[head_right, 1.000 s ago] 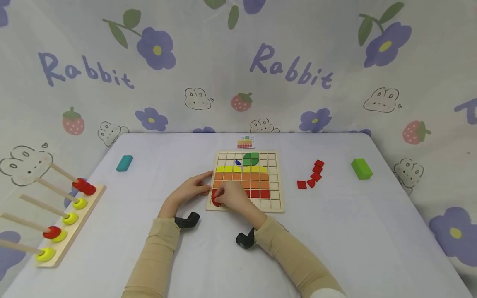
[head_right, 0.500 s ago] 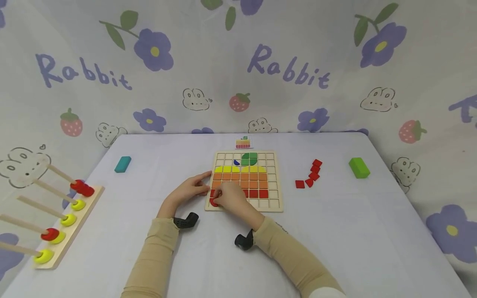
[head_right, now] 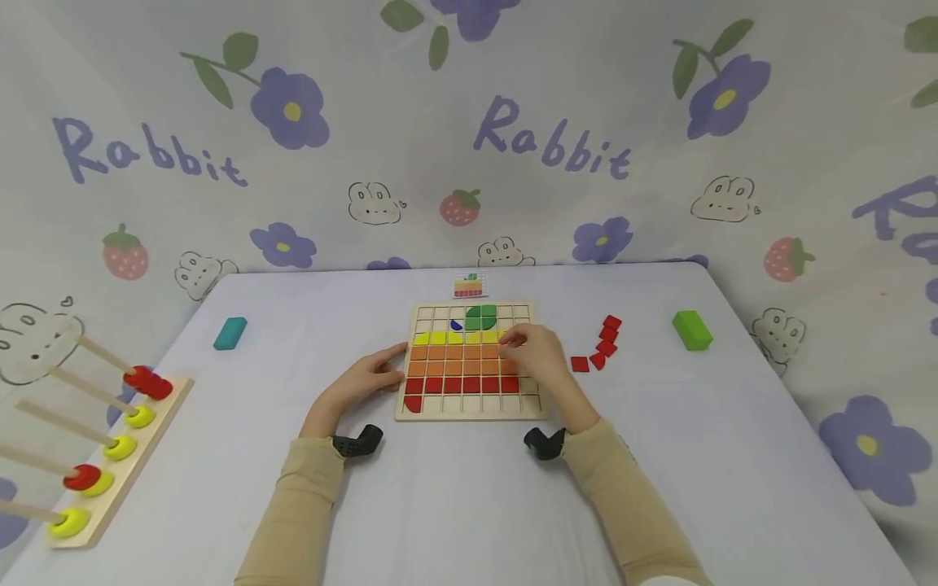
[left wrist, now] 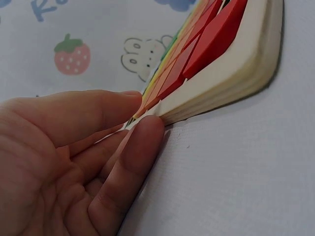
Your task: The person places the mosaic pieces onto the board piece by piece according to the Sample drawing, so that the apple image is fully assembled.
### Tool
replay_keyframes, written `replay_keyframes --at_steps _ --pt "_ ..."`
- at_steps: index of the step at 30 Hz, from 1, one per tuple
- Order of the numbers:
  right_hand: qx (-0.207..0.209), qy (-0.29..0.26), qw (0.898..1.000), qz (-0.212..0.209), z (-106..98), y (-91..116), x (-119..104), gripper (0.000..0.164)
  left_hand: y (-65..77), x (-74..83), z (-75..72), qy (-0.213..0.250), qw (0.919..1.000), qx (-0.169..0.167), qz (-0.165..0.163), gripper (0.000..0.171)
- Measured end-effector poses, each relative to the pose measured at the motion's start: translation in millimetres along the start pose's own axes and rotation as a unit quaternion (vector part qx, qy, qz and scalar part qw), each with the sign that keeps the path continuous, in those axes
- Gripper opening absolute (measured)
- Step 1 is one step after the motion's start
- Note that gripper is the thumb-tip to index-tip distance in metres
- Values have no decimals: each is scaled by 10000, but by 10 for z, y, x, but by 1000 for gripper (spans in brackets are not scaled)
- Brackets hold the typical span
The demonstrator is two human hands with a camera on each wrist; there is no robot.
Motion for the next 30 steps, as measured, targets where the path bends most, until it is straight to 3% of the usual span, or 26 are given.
replay_keyframes --at_steps 6,12,17,23,28,30 --pt "589 -80 9966 575 -629 61 615 29 13 -16 -9 -60 10000 9 15 61" --pt "949 -344 9881 1162 -961 199 1078 36 22 -31 -29 -146 9999 48 38 61" --pt "756 -38 9858 1500 -989 234 1253 42 23 -40 -14 -109 9999 0 9 61" --pt "371 577 9863 1499 -937 210 1256 49 10 -36 4 -62 10000 4 -2 60" --pt "466 349 9900 1281 -917 182 1226 38 78 84 -3 -117 9999 -14 102 60" --pt "505 -149 9912 1215 -902 178 1213 36 86 94 0 -136 9998 -21 134 60"
Point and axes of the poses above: each hand's wrist, its own y-axis away from the middle knuckle, its own z-axis out of the palm, x = y × z, the point moved 6 cm from there along -y, towards the middle knuckle, and after that the axes turned 4 degrees about -x, right-handed, at the moved point
